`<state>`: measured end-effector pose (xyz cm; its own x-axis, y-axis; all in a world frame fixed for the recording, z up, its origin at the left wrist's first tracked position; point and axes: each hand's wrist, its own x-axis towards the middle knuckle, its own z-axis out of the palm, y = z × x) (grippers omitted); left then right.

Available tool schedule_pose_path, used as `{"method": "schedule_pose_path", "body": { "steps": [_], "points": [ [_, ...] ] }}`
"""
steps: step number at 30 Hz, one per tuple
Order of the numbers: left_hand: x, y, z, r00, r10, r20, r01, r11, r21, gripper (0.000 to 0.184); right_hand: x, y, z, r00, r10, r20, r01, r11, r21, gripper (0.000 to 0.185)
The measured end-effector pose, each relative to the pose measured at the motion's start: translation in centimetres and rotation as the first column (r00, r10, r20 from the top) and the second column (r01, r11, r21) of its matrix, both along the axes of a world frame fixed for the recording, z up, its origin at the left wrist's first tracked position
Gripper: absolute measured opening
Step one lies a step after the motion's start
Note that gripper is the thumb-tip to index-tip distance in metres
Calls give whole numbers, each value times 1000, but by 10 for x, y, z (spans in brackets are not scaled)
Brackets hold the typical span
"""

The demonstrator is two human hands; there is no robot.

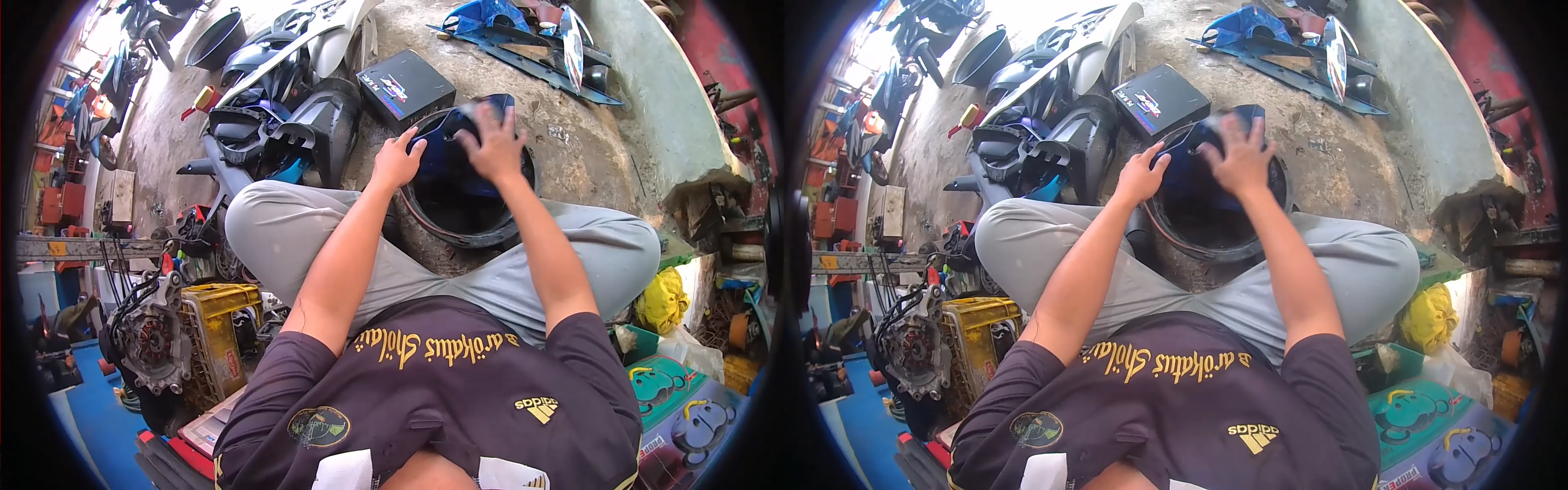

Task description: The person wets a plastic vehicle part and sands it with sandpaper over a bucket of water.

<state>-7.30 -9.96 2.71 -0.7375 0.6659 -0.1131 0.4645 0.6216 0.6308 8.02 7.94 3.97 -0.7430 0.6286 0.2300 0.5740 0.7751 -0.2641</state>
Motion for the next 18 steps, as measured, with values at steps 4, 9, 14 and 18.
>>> {"method": "schedule_pose_path", "body": {
  "steps": [4, 9, 14, 18],
  "points": [
    [-2, 0, 0, 1000, -14, -1, 14, 1000, 3, 54, -1, -37, 9, 948, 304, 98, -310, 949, 52, 79],
    [-2, 0, 0, 1000, -23, -12, 23, 1000, 3, 53, 3, 25, -2, 997, -82, -16, 83, 995, 60, 72],
    [-2, 0, -8, 1000, -23, -15, 23, 1000, 4, 54, 7, -40, -5, 950, 308, -39, -302, 946, 114, 73],
    [-1, 1, -3, 1000, -14, -23, 14, 1000, 5, 54, 17, -17, -7, 969, 233, -80, -215, 960, 181, 70]
  ]
}}
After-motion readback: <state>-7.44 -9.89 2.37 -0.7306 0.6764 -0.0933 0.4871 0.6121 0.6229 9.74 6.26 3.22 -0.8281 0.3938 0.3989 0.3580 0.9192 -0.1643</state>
